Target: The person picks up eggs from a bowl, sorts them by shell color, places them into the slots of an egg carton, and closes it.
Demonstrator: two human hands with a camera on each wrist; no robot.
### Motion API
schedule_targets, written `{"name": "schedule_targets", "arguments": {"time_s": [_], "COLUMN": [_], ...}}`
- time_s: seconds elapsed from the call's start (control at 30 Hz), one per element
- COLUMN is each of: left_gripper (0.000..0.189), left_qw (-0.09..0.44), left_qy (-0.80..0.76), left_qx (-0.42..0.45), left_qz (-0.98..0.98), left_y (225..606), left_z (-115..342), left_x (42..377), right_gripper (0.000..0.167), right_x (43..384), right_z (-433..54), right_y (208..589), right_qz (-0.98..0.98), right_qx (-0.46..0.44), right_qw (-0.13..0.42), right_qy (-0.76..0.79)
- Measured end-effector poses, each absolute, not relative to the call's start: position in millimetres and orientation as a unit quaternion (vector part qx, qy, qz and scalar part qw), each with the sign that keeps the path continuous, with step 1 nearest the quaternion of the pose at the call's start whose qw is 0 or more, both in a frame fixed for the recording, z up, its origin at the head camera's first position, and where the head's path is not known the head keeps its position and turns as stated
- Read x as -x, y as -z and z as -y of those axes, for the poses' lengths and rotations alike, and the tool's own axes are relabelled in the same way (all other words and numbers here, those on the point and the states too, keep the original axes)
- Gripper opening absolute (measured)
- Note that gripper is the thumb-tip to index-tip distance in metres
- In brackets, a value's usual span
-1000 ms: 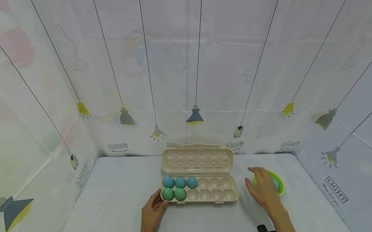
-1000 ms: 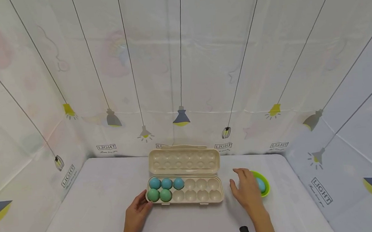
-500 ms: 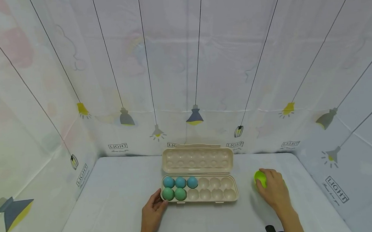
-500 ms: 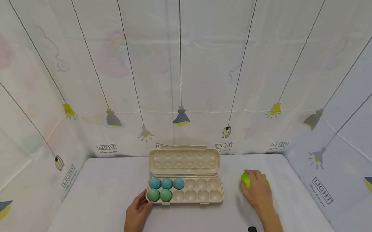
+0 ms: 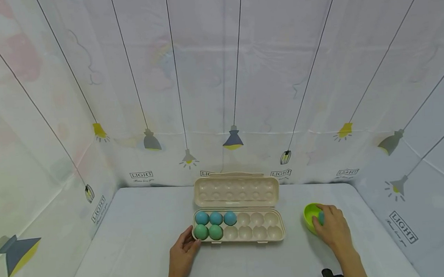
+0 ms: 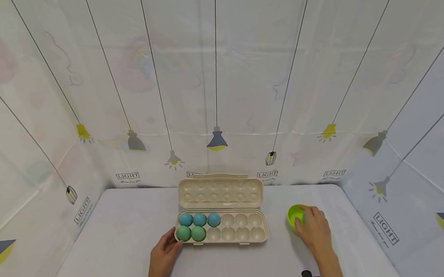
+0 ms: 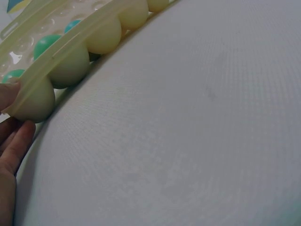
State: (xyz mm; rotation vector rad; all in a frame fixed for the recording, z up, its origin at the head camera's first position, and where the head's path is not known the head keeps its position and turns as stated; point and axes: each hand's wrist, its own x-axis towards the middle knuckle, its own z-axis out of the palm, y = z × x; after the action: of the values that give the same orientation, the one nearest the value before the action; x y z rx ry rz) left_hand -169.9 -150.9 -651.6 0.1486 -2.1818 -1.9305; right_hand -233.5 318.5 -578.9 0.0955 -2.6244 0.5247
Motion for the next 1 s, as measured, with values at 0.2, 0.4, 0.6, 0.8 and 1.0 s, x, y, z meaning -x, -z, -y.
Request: {"name": "schedule_targets", "arguments": {"time_s": [0.2,0.4,0.6,0.8,1.0], "left_gripper": [0.057,0.058,0.058,0.058,0.059], "left_qw": [0.119,0.118,0.113,0.109,0.105], "left_qy": [0.658,0.656,0.655,0.659,0.661], "left_qx": [-0.048,-0.048,-0.049,-0.052,-0.053], "left_qz": [0.742,0.744,0.745,0.742,0.741], "left_y": [650.8,650.9,651.4,652.3,650.3], "left_z": [150.3,150.7,151.1,151.7,151.3], "left_x": [169.2,169.3,169.7,170.7,169.1], "right_gripper": [0.04,0.041,0.043,0.047,0.049], "right_x": [234.7,234.7,236.9,241.6,246.1], "right_z": [-323.6,-324.0,-324.8,-324.0,-319.5], "right_y": [586.4,587.0,587.7,586.1,578.6], "right_qz": [0.957,0.962,0.969,0.978,0.985], "right_qx": [-0.03,-0.022,-0.01,0.003,0.024], "right_qw": [0.222,0.208,0.184,0.139,0.069], "right_qy": [-0.187,-0.178,-0.165,-0.156,-0.155]}}
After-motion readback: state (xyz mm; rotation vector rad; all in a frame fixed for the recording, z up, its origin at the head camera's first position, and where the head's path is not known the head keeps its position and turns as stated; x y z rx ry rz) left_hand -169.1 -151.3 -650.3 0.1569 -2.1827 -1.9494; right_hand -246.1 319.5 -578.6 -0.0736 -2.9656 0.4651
